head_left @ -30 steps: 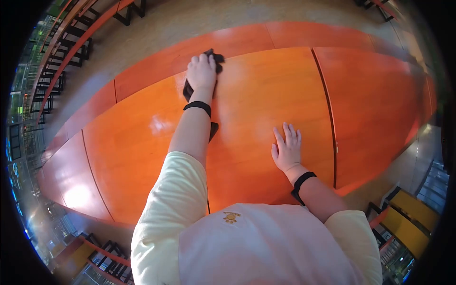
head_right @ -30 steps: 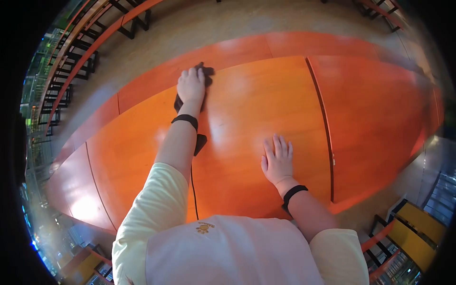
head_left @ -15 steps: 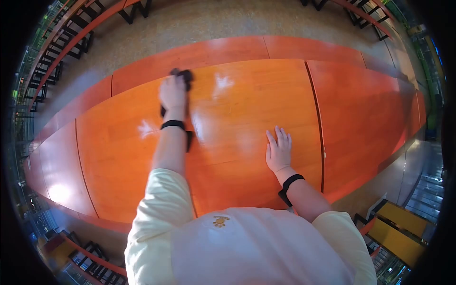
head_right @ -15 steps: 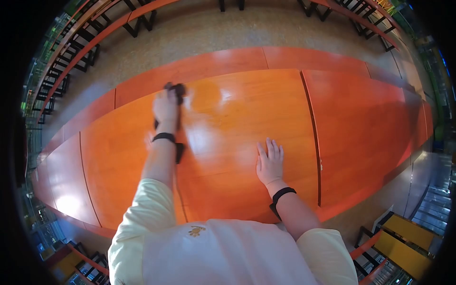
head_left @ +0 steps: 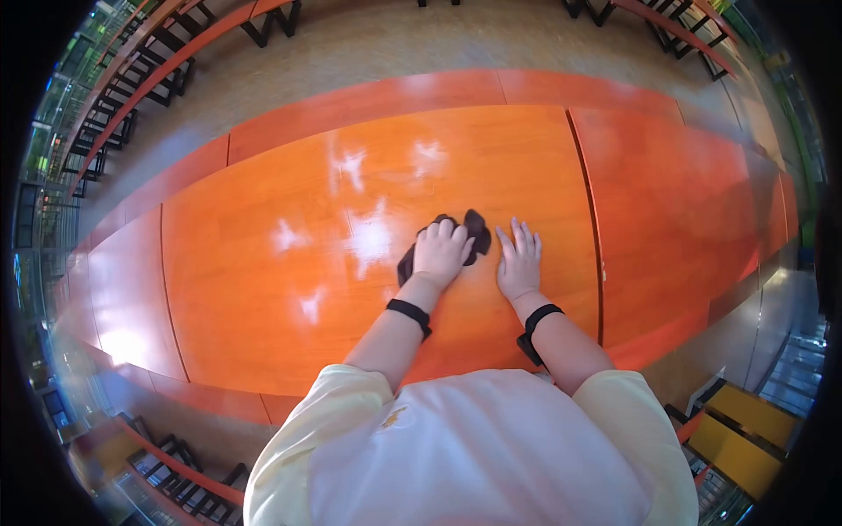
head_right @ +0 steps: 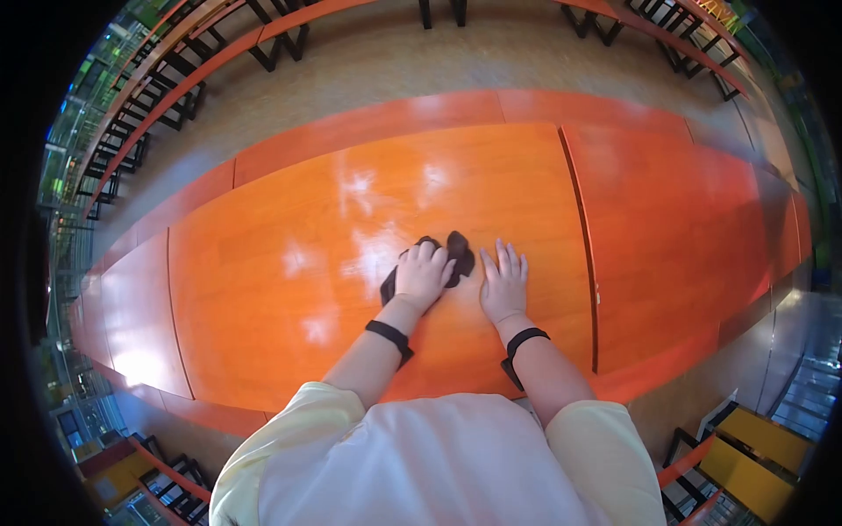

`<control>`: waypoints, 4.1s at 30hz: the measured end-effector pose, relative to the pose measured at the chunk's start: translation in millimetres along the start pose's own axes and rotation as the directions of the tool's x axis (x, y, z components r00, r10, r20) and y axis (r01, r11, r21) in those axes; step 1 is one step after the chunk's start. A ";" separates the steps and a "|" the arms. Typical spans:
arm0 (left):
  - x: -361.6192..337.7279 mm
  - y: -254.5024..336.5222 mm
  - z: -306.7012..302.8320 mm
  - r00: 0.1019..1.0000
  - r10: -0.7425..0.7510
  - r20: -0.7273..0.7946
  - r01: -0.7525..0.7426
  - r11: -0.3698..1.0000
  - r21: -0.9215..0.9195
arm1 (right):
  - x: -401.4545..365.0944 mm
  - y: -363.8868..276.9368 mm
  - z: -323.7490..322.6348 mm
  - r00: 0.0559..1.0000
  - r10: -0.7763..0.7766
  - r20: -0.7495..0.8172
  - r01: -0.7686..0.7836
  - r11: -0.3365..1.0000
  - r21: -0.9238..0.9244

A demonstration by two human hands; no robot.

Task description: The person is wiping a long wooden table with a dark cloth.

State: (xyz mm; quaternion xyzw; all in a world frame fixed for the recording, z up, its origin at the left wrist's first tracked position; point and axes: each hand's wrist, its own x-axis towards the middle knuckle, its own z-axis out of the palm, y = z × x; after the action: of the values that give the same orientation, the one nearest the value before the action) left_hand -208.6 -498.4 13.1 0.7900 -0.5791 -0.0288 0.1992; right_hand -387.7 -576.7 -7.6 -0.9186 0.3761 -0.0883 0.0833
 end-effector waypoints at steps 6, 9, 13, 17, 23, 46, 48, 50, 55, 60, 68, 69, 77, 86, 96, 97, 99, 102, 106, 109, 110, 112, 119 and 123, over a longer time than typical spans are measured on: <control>2.8 -138.1 -20.0 0.969 -0.244 -0.046 0.244 0.903 0.354 | -2.1 -2.7 5.4 1.000 -0.008 -0.015 0.008 1.000 0.017; 5.4 -193.3 -69.5 0.726 -0.632 -0.270 0.687 0.654 0.316 | 2.6 -3.2 -0.8 1.000 0.015 0.000 -0.015 0.998 0.068; 28.8 -136.6 -41.1 0.765 -0.601 -0.230 0.642 0.740 0.200 | 0.4 -2.6 1.1 1.000 -0.012 -0.014 0.012 0.999 0.041; 0.2 -6.4 26.0 0.982 -0.185 -0.034 0.188 0.955 0.229 | 1.1 1.7 -0.7 0.999 -0.042 0.004 0.042 0.998 0.040; -111.5 52.3 -13.0 0.908 -0.412 -0.080 0.417 0.907 0.064 | 1.9 16.4 9.4 0.991 -0.091 -0.102 0.120 0.935 0.335; -160.0 47.4 -15.1 0.746 -0.551 -0.374 0.635 0.758 0.150 | -40.6 233.3 -57.8 0.993 -0.023 0.116 0.035 0.994 -0.105; -137.4 21.1 -18.7 0.765 -0.524 -0.376 0.606 0.783 0.142 | -39.7 234.7 -60.9 0.992 -0.003 0.127 0.020 0.991 -0.133; -108.8 -8.7 -24.4 0.815 -0.444 -0.371 0.530 0.830 0.171 | -41.0 237.1 -56.7 0.993 -0.009 0.119 0.025 0.990 -0.136; -32.2 -63.1 -26.9 0.772 -0.515 -0.373 0.604 0.778 0.174 | -46.0 236.0 -60.5 0.994 -0.036 0.098 0.049 0.990 -0.131; 74.2 -105.2 -19.1 0.717 -0.461 -0.523 0.576 0.814 0.073 | -42.4 237.2 -61.8 0.995 -0.031 0.093 0.044 0.989 -0.142; 35.3 6.2 -9.6 0.990 -0.102 0.098 0.094 0.992 0.080 | -44.4 236.0 -65.0 0.993 -0.011 0.116 0.024 0.994 -0.109; 4.3 28.1 -23.1 0.969 0.009 0.249 -0.024 0.998 0.058 | -44.5 237.1 -64.2 0.993 -0.004 0.121 0.018 0.994 -0.111; -93.7 19.1 -36.2 0.900 0.295 0.320 -0.305 0.952 -0.019 | -46.1 235.0 -64.5 0.993 -0.020 0.113 0.031 0.994 -0.102; -7.9 -41.0 -22.1 0.820 -0.509 -0.261 0.539 0.841 0.051 | -46.6 238.3 -66.1 0.992 -0.021 0.122 0.037 0.991 -0.129; -239.6 141.3 -10.0 0.979 -0.167 -0.114 0.170 0.985 0.012 | -44.4 237.6 -63.3 0.994 -0.083 0.068 0.088 0.994 -0.060; -230.5 154.2 -4.5 0.978 -0.174 -0.119 0.175 0.985 -0.003 | -46.3 237.0 -62.5 0.994 -0.087 0.067 0.090 0.995 -0.044; -205.2 178.6 11.5 0.983 -0.151 -0.102 0.148 0.988 -0.031 | -43.7 236.8 -60.0 0.994 -0.083 0.067 0.088 0.993 -0.075; -168.8 231.0 38.1 0.990 -0.091 -0.107 0.087 0.995 -0.043 | -41.9 237.1 -55.1 0.995 -0.074 0.065 0.078 0.996 -0.051; -141.2 290.0 67.8 0.991 -0.053 -0.124 0.051 0.998 -0.021 | -39.8 236.5 -55.2 0.994 -0.095 0.055 0.091 0.994 0.067; -141.7 293.9 73.4 0.992 -0.046 -0.119 0.048 0.999 0.013 | -45.6 258.8 -59.3 0.978 -0.200 0.067 0.179 0.955 0.238; -144.2 291.1 71.5 0.993 -0.053 -0.104 0.057 0.998 0.028 | -44.3 270.5 -61.1 0.951 -0.300 0.074 0.260 0.905 0.337; -143.7 290.6 73.1 0.971 -0.170 -0.170 0.187 0.978 0.094 | -52.6 301.1 -71.8 0.926 -0.369 0.079 0.298 0.843 0.447; -124.0 246.9 80.5 0.428 -0.741 -0.517 0.889 0.447 0.096 | -65.2 375.3 -105.8 0.857 -0.467 0.219 0.489 0.870 -0.061; -124.9 236.2 77.3 0.373 -0.750 -0.546 0.915 0.396 0.082 | -66.8 371.8 -109.6 0.858 -0.456 0.236 0.482 0.874 -0.064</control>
State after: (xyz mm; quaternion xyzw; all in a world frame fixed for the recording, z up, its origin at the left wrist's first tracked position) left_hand -484.2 -463.5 1.2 0.9800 -0.0218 0.1556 0.1219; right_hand -710.6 -800.5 10.5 -0.9898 0.1344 0.0158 0.0437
